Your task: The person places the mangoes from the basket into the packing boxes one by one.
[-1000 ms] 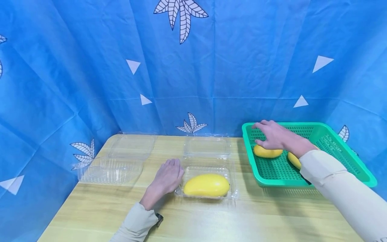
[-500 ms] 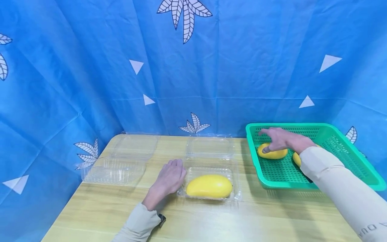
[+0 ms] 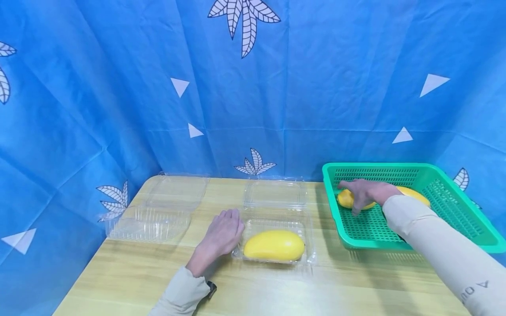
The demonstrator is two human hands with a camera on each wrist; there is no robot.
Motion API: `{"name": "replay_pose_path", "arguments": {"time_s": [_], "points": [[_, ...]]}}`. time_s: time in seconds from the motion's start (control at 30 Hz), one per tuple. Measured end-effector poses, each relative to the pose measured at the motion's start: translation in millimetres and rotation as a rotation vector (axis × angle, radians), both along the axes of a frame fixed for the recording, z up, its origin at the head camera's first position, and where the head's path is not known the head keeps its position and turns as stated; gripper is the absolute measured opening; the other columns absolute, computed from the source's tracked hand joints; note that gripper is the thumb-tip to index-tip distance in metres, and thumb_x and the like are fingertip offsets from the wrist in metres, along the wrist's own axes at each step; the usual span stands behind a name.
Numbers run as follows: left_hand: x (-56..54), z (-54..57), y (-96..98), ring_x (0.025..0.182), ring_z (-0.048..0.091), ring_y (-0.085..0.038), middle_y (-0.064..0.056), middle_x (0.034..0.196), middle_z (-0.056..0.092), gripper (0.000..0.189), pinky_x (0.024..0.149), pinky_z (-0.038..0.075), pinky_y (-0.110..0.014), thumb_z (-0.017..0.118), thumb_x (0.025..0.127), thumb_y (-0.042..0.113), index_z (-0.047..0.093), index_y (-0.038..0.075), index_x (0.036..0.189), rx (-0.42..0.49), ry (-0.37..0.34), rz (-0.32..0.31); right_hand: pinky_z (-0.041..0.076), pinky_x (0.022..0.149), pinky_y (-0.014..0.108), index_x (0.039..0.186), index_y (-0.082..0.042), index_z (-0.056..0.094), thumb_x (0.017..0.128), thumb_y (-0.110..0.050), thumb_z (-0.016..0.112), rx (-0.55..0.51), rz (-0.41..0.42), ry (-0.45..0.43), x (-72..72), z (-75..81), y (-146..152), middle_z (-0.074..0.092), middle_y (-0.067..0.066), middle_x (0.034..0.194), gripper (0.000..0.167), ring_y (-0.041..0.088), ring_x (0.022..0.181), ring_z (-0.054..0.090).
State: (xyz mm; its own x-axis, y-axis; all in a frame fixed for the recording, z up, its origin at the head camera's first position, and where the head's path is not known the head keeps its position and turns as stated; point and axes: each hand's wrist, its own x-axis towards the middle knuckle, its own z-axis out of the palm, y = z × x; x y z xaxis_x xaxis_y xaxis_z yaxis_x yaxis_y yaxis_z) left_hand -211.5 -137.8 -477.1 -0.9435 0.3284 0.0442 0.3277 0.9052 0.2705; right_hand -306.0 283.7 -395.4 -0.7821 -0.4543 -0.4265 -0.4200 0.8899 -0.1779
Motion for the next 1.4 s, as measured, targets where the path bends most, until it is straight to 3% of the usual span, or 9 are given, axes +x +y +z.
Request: {"name": "replay_pose_path", "arguments": {"time_s": [0.13,0.47,0.73,1.0,1.23,1.4], "points": [[-0.2,1.8,-0.9,0.080,0.041,-0.022,-0.006,0.084,0.043,0.021,0.074,0.038,-0.036,0.036,0.106,0.024,0.043,0.009,0.092,-0.001,0.005,-0.001,0.049,0.082,0.058,0.140,-0.003,0.048,0.070,-0.014,0.090,-0.009,-0.002,-0.020,-4.2,-0.1,-0.1,0.057,0.027,0.124,0.083,0.041,0.105,0.055],[3.4,3.2,-1.2,0.078,0.040,-0.021,-0.005,0.082,0.042,0.021,0.072,0.037,-0.035,0.035,0.105,0.023,0.042,0.009,0.091,0.005,0.004,-0.004,0.048,0.076,0.049,0.130,-0.003,0.055,0.075,-0.003,0.082,0.029,0.062,-0.024,-8.9,-5.7,-6.0,0.061,0.011,0.104,0.061,0.030,0.090,0.054],[4.2,3.0,-0.5,0.078,0.040,-0.021,-0.005,0.082,0.042,0.021,0.072,0.036,-0.034,0.035,0.105,0.022,0.041,0.010,0.090,0.002,0.011,0.003,0.049,0.078,0.052,0.133,0.001,0.052,0.080,-0.003,0.080,0.047,0.042,-0.031,-9.2,-4.6,-7.7,0.062,0.017,0.109,0.060,0.033,0.094,0.056],[2.9,2.6,1.0,0.079,0.040,-0.022,-0.005,0.082,0.042,0.021,0.073,0.038,-0.035,0.035,0.105,0.022,0.042,0.009,0.091,-0.015,0.026,-0.006,0.051,0.076,0.051,0.135,0.009,0.047,0.083,-0.007,0.079,-0.027,0.015,-0.009,-5.5,-2.1,3.0,0.062,0.018,0.105,0.064,0.033,0.091,0.059],[2.2,3.7,2.3,0.079,0.040,-0.021,-0.005,0.083,0.043,0.020,0.073,0.037,-0.035,0.036,0.105,0.022,0.042,0.009,0.091,-0.002,0.010,-0.010,0.050,0.073,0.050,0.137,0.007,0.046,0.089,-0.013,0.076,-0.076,-0.050,0.016,0.9,9.0,10.5,0.060,0.017,0.106,0.060,0.031,0.089,0.057],[3.0,3.0,1.6,0.079,0.040,-0.022,-0.005,0.083,0.043,0.021,0.073,0.038,-0.036,0.035,0.106,0.022,0.042,0.010,0.092,0.008,-0.004,-0.006,0.050,0.076,0.056,0.143,0.005,0.043,0.090,-0.023,0.076,-0.099,-0.064,0.052,9.0,16.5,11.0,0.057,0.030,0.122,0.069,0.050,0.107,0.056]]}}
